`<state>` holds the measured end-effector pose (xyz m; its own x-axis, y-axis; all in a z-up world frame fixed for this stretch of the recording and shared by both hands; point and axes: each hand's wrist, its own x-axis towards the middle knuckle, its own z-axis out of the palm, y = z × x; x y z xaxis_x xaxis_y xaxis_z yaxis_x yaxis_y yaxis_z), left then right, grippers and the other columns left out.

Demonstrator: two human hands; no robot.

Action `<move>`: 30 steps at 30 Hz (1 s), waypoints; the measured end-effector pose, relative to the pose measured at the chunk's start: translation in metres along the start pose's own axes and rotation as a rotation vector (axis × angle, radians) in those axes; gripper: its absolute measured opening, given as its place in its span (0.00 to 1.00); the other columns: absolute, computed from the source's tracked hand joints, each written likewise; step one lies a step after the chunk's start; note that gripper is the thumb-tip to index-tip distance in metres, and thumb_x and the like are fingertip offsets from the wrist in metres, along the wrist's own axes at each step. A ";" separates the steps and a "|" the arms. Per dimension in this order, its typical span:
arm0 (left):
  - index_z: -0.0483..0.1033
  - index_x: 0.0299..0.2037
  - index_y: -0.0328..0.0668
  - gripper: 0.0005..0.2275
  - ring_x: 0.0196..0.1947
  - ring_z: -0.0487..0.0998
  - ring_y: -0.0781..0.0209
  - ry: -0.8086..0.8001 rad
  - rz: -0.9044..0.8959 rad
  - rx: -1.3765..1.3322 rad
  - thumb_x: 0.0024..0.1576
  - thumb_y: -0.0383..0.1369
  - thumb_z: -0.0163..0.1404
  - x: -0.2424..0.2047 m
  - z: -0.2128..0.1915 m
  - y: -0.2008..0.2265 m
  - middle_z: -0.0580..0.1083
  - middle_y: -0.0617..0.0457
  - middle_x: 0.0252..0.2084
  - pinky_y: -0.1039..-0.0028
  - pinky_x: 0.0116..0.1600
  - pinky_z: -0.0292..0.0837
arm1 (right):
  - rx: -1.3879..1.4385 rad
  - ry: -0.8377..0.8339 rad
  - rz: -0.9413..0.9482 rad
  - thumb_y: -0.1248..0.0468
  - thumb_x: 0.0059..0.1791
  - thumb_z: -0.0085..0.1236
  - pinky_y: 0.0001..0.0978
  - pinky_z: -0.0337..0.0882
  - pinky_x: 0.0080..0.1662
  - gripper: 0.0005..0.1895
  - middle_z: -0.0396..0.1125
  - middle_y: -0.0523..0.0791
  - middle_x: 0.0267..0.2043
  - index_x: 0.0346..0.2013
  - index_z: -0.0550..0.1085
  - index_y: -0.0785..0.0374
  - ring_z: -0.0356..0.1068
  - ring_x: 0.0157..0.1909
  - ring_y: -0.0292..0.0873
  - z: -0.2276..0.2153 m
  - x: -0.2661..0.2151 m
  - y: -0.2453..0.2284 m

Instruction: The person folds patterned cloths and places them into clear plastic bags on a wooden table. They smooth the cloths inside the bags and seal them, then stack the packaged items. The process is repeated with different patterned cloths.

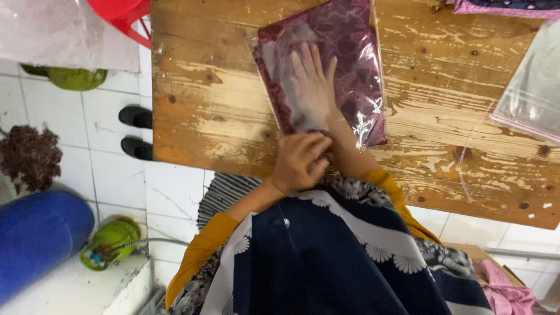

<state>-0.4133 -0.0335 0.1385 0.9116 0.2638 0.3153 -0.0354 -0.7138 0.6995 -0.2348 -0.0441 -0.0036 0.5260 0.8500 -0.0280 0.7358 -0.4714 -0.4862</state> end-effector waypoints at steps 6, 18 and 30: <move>0.64 0.68 0.46 0.21 0.65 0.70 0.47 0.191 -0.496 0.069 0.65 0.37 0.52 0.041 -0.023 -0.084 0.66 0.46 0.67 0.57 0.71 0.66 | -0.278 0.235 0.064 0.47 0.65 0.37 0.74 0.21 0.70 0.34 0.17 0.49 0.82 0.82 0.39 0.49 0.17 0.82 0.52 -0.041 -0.034 0.025; 0.50 0.76 0.44 0.34 0.76 0.50 0.36 -0.004 -0.543 -0.053 0.63 0.35 0.58 0.088 -0.017 -0.146 0.53 0.35 0.76 0.50 0.75 0.49 | -0.409 0.408 0.130 0.37 0.62 0.24 0.64 0.19 0.77 0.39 0.15 0.50 0.84 0.82 0.34 0.51 0.18 0.85 0.53 -0.045 -0.044 0.013; 0.54 0.75 0.53 0.31 0.78 0.48 0.40 -0.012 -0.170 0.231 0.65 0.41 0.56 0.060 -0.012 -0.113 0.49 0.38 0.77 0.41 0.76 0.49 | -0.289 -0.055 0.382 0.36 0.63 0.28 0.72 0.22 0.74 0.37 0.26 0.53 0.84 0.83 0.44 0.46 0.25 0.85 0.59 -0.058 -0.033 0.029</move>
<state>-0.3593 0.0708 0.0860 0.9014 0.3853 0.1974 0.2112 -0.7894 0.5764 -0.2065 -0.0991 0.0338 0.7642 0.6108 -0.2072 0.5869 -0.7918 -0.1693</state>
